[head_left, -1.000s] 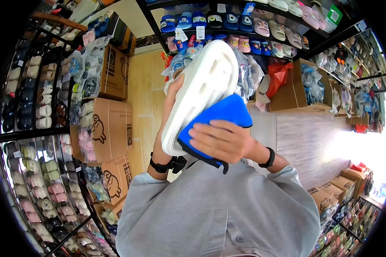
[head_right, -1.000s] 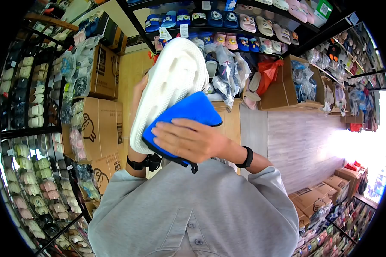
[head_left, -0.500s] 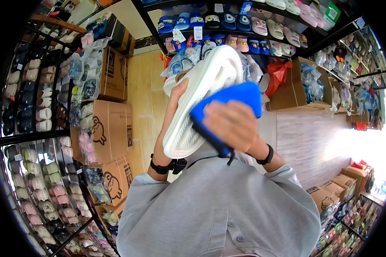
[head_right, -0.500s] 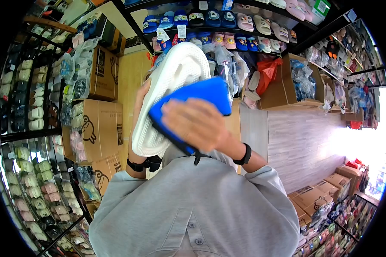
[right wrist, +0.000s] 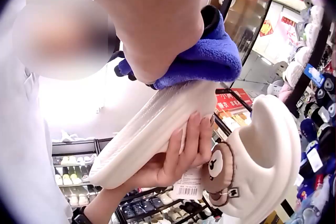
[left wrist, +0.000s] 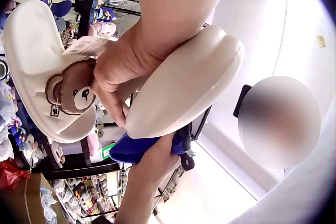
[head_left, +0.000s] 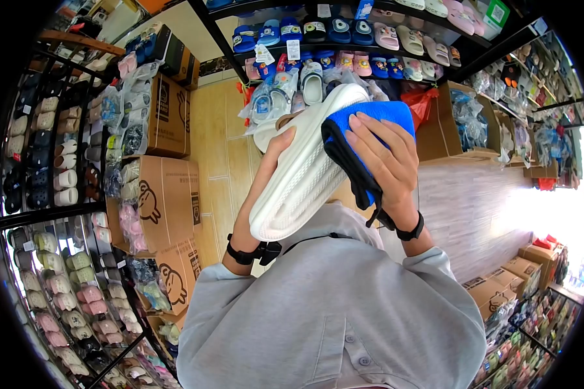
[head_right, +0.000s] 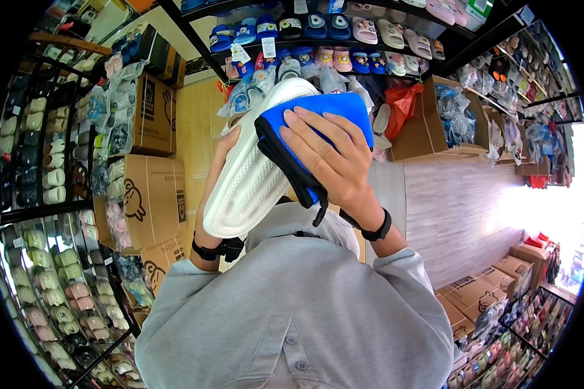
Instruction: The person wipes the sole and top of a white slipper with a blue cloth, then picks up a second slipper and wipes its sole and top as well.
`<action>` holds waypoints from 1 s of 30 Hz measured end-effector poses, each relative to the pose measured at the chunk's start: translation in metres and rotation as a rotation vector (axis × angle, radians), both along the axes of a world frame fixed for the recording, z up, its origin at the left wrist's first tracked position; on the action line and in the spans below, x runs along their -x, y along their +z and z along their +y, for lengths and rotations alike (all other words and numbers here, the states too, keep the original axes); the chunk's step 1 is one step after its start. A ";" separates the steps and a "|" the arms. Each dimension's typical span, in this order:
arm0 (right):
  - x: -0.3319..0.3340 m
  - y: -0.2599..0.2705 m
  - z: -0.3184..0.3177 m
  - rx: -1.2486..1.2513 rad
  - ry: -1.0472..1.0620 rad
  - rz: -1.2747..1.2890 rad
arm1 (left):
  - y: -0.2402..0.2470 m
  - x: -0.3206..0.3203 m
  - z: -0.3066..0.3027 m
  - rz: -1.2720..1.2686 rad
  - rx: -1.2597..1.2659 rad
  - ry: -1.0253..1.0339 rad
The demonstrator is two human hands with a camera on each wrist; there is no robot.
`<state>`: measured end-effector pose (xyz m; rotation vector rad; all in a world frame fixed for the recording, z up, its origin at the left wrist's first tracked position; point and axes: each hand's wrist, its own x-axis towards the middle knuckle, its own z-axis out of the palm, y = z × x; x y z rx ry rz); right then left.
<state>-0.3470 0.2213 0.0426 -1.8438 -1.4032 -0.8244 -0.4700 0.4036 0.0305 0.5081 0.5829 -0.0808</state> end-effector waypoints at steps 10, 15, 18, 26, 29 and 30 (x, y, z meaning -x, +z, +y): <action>0.022 -0.021 -0.001 0.131 0.267 -0.167 | 0.010 -0.007 -0.014 -0.122 -0.113 0.040; 0.012 -0.016 -0.009 0.163 0.287 -0.148 | 0.008 -0.005 -0.018 -0.046 -0.021 0.071; -0.002 -0.019 -0.005 -0.007 0.063 -0.034 | 0.001 0.000 0.001 -0.045 0.092 -0.096; 0.038 -0.032 0.006 0.073 0.366 -0.204 | -0.022 -0.009 0.007 -0.287 0.208 -0.083; 0.034 -0.037 0.004 0.115 0.481 -0.341 | -0.042 -0.005 0.003 -0.560 0.247 -0.147; 0.029 -0.033 0.000 0.137 0.460 -0.275 | -0.033 -0.003 0.000 -0.559 0.249 -0.151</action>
